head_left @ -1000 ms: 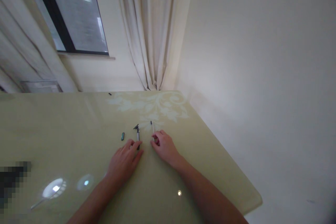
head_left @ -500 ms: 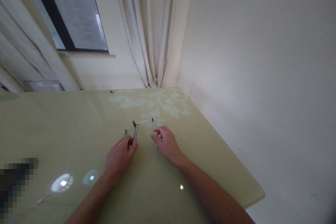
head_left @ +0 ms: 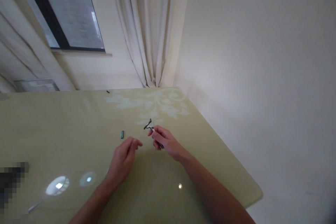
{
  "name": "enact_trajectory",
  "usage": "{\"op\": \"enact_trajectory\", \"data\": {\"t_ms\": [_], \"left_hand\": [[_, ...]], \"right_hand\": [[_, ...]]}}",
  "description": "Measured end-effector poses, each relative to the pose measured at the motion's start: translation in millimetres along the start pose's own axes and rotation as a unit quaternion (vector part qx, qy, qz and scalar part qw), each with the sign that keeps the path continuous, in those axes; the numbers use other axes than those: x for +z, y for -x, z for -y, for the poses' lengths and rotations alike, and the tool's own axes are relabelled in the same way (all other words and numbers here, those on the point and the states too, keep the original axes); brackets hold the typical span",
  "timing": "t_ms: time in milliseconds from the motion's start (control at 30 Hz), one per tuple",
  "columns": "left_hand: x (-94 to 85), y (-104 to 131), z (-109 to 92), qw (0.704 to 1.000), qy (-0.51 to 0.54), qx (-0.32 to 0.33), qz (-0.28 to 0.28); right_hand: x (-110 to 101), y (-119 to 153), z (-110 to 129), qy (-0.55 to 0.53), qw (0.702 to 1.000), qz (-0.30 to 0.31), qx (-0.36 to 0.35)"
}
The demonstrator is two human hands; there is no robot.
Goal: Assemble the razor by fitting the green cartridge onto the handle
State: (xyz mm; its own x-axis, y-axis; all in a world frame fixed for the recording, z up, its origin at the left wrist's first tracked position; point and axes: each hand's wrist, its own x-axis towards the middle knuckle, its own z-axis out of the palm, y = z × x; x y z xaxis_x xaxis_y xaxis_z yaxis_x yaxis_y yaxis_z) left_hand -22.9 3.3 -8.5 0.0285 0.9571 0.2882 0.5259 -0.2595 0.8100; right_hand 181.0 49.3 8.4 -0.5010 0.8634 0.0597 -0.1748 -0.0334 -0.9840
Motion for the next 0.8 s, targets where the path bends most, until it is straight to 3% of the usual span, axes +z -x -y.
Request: {"op": "enact_trajectory", "data": {"t_ms": [100,200,800], "left_hand": [[-8.8,-3.8,-1.6,0.995,0.092,-0.03,0.0],[-9.3,-3.0,-4.3,0.987,0.152,-0.033,0.044],[-8.4,-3.6,5.2,0.983,0.178,-0.015,0.039]], "right_hand": [[-3.6,4.0,7.9,0.019,0.995,0.085,0.046],[-3.3,6.1,11.2,0.044,0.992,0.109,0.053],[-0.9,4.8,5.8,0.093,0.994,0.041,0.032]]}}
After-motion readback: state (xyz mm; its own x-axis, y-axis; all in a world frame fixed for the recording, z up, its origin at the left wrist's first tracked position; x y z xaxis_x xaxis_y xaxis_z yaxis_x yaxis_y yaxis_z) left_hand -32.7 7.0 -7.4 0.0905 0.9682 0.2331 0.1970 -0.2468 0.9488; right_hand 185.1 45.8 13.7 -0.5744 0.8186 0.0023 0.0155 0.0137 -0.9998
